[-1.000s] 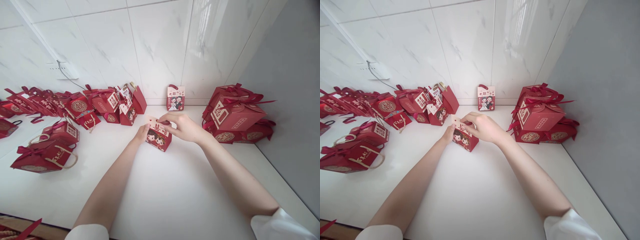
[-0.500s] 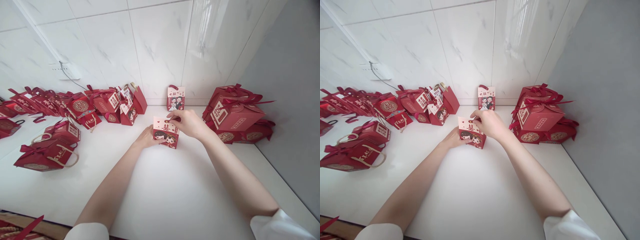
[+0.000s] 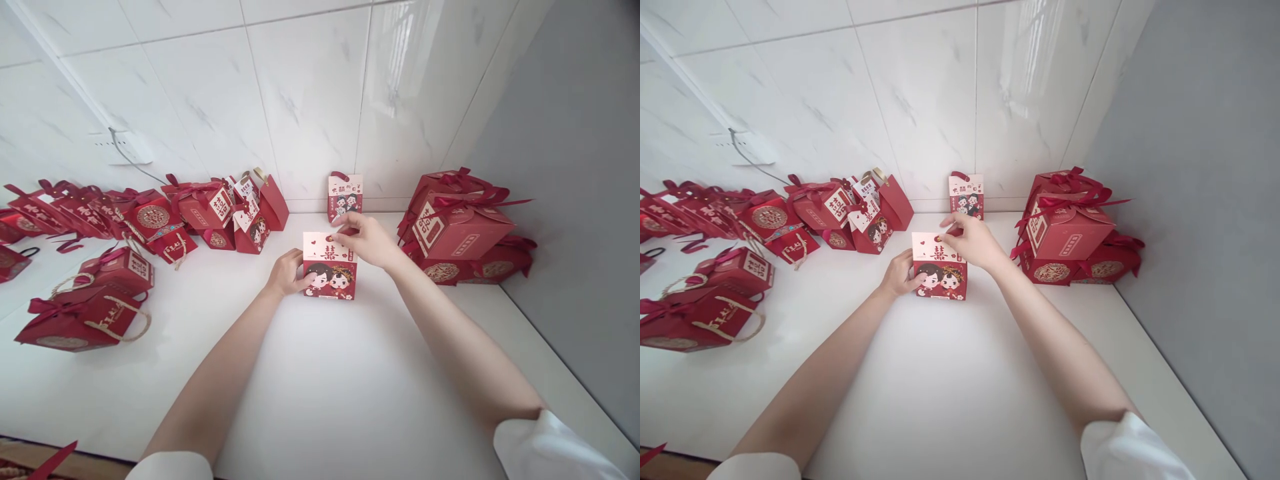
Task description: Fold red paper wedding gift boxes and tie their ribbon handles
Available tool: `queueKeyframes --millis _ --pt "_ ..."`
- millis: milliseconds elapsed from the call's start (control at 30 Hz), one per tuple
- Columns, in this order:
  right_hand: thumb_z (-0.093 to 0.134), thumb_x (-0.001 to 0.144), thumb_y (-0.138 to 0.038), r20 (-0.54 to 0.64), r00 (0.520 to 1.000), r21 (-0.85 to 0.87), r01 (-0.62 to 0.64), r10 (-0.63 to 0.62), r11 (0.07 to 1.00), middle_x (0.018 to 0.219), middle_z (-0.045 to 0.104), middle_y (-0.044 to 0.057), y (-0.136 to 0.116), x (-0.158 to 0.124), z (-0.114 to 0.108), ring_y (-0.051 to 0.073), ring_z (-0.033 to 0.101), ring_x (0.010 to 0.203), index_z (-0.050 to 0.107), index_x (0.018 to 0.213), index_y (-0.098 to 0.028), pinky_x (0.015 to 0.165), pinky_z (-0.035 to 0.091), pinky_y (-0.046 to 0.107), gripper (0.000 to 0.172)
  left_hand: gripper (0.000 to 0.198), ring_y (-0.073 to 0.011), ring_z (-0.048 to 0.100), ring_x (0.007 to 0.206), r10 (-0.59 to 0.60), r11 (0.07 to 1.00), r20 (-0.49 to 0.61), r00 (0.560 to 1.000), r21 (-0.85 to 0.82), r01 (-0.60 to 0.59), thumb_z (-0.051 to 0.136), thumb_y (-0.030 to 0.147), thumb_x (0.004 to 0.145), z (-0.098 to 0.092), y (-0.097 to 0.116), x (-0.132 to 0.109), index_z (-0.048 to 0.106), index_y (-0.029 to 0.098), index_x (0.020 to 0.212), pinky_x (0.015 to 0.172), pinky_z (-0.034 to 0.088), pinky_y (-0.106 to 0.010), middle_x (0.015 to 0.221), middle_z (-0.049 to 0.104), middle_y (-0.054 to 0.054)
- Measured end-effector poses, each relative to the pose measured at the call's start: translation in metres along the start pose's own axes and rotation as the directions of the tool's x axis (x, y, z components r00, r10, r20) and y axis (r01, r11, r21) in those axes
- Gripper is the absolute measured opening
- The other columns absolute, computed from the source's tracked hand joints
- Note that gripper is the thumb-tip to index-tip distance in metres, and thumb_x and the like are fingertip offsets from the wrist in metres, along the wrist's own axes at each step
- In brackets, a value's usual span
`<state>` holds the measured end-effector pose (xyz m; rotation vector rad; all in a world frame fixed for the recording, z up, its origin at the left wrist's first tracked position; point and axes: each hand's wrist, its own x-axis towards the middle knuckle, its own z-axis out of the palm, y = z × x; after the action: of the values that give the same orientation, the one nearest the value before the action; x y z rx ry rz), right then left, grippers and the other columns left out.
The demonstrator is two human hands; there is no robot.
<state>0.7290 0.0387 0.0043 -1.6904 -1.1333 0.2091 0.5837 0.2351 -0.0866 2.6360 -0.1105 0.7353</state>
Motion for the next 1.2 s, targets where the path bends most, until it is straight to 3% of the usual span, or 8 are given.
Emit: queueKeyframes --millis 100,167,233,333,467,567,767,1200 --pt "0.07 0.078 -0.043 -0.232 0.968 0.297 -0.029 0.101 0.954 0.115 0.066 0.008 0.026 0.003 0.033 0.02 0.068 0.087 0.047 0.126 -0.023 0.074 0.055 0.034 0.057 0.04 -0.0269 0.06 0.086 -0.045 0.997 -0.077 0.996 0.064 0.05 0.049 0.053 0.086 0.001 -0.005 0.0 0.066 0.018 0.093 0.077 0.047 -0.038 0.089 0.065 -0.011" --pt "0.065 0.082 -0.052 -0.291 0.945 0.37 -0.031 0.148 0.928 0.121 0.064 0.008 0.042 0.0 0.057 0.022 0.066 0.099 0.042 0.13 -0.024 0.085 0.054 0.037 0.06 0.043 -0.0264 0.061 0.087 -0.128 0.988 -0.081 0.988 0.076 0.135 0.047 0.054 0.087 0.002 -0.009 0.0 0.066 0.017 0.096 0.078 0.048 -0.038 0.091 0.066 -0.011" --pt "0.063 0.083 -0.057 -0.26 0.943 0.367 -0.104 0.21 0.924 0.121 0.065 0.008 0.057 -0.007 0.076 0.023 0.064 0.106 0.042 0.13 -0.024 0.094 0.051 0.04 0.062 0.047 -0.0262 0.063 0.09 -0.275 0.961 -0.065 0.959 0.025 0.277 0.042 0.056 0.09 0.003 -0.012 0.001 0.066 0.017 0.104 0.08 0.049 -0.038 0.097 0.068 -0.01" --pt "0.058 0.084 -0.063 -0.078 0.957 0.317 -0.244 0.281 0.917 0.122 0.066 0.008 0.075 -0.014 0.085 0.026 0.064 0.109 0.045 0.13 -0.025 0.098 0.048 0.044 0.061 0.054 -0.0263 0.065 0.099 -0.492 0.861 -0.038 0.87 -0.174 0.479 0.036 0.059 0.093 0.004 -0.015 0.003 0.064 0.019 0.116 0.087 0.05 -0.038 0.109 0.07 -0.009" --pt "0.044 0.089 -0.07 0.057 0.96 0.265 -0.279 0.274 0.923 0.126 0.066 0.005 0.089 -0.013 0.08 0.026 0.062 0.113 0.048 0.13 -0.029 0.103 0.043 0.045 0.058 0.068 -0.0272 0.061 0.116 -0.621 0.738 -0.027 0.784 -0.358 0.572 0.025 0.066 0.094 0.005 -0.018 0.005 0.066 0.018 0.118 0.101 0.047 -0.037 0.121 0.069 -0.008" --pt "0.038 0.09 -0.072 0.04 0.963 0.259 -0.268 0.267 0.928 0.128 0.065 0.005 0.092 -0.011 0.078 0.026 0.061 0.115 0.048 0.131 -0.029 0.104 0.042 0.045 0.059 0.075 -0.0279 0.061 0.118 -0.644 0.713 -0.022 0.765 -0.378 0.59 0.021 0.068 0.093 0.006 -0.019 0.004 0.067 0.016 0.121 0.105 0.045 -0.039 0.123 0.068 -0.009" --pt "0.036 0.091 -0.071 0.041 0.967 0.254 -0.253 0.251 0.934 0.128 0.064 0.006 0.09 -0.011 0.08 0.026 0.06 0.116 0.047 0.13 -0.028 0.104 0.041 0.045 0.06 0.073 -0.0278 0.059 0.121 -0.609 0.752 -0.04 0.792 -0.344 0.562 0.023 0.067 0.094 0.004 -0.017 0.004 0.066 0.016 0.12 0.105 0.044 -0.039 0.124 0.068 -0.009" --pt "0.037 0.09 -0.072 0.043 0.968 0.232 -0.25 0.247 0.94 0.125 0.065 0.007 0.089 -0.012 0.079 0.027 0.061 0.113 0.046 0.13 -0.027 0.101 0.043 0.045 0.06 0.07 -0.0277 0.062 0.114 -0.61 0.769 -0.054 0.791 -0.283 0.573 0.02 0.065 0.095 0.003 -0.018 0.004 0.068 0.016 0.113 0.1 0.047 -0.038 0.117 0.071 -0.01"
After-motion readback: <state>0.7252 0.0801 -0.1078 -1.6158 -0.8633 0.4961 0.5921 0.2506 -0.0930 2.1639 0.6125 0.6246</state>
